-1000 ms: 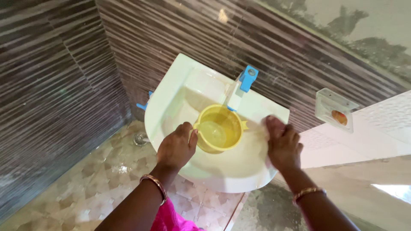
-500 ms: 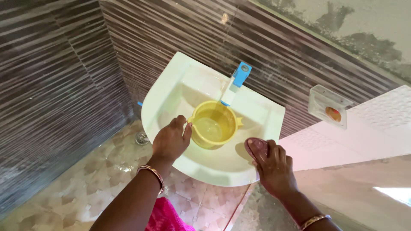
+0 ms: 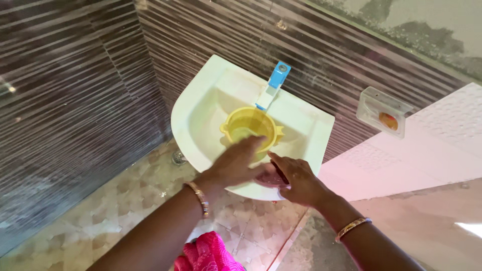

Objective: The person repeatedly scrubs a white bathroom sink with a pink scrubbing sponge while rinsing it under running water from a blue faucet. A yellow plastic strainer is moved aside and back into the sink during the process.

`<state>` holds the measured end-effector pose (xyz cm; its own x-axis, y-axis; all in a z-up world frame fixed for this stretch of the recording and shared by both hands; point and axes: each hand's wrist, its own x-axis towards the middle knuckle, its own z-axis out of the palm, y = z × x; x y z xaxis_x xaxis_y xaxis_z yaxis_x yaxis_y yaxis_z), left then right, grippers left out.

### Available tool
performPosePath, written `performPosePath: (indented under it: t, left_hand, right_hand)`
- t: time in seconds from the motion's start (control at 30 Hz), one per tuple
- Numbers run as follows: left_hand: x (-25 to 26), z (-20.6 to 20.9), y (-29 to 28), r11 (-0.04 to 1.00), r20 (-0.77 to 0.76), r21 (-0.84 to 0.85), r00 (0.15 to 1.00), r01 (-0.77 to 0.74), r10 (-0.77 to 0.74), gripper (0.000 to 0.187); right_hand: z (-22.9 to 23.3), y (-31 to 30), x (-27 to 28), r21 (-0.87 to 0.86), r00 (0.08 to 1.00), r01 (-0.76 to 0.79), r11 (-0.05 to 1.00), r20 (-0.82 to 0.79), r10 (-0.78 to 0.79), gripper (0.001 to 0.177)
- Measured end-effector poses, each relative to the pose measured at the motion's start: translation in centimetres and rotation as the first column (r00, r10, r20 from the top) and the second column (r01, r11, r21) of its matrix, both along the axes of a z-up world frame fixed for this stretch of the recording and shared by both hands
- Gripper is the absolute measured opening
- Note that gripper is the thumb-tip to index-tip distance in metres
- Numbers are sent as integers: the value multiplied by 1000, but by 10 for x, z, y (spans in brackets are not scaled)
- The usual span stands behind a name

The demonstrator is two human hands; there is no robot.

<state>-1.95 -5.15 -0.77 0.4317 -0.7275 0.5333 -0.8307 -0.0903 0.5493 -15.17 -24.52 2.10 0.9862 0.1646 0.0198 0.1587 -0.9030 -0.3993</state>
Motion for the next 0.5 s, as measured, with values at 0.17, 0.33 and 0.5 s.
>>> performPosePath:
  t: [0.17,0.33,0.5]
  left_hand:
    - [-50,-1,-35,894,-287,430,958,122,7,109]
    - [-88,0,-66,821,-84,559,977,-115,194,93]
    - [-92,-1,-69,717,-158,673,911,-183,380,83]
  right_hand:
    - [1,-16,-15,76,988,61,995,-149,-49,71]
    - [-17,-48,-30,92,992,123,988,2,-123,100]
    - [-45,-74,-16,-234,969,145,961,-162,-185,123]
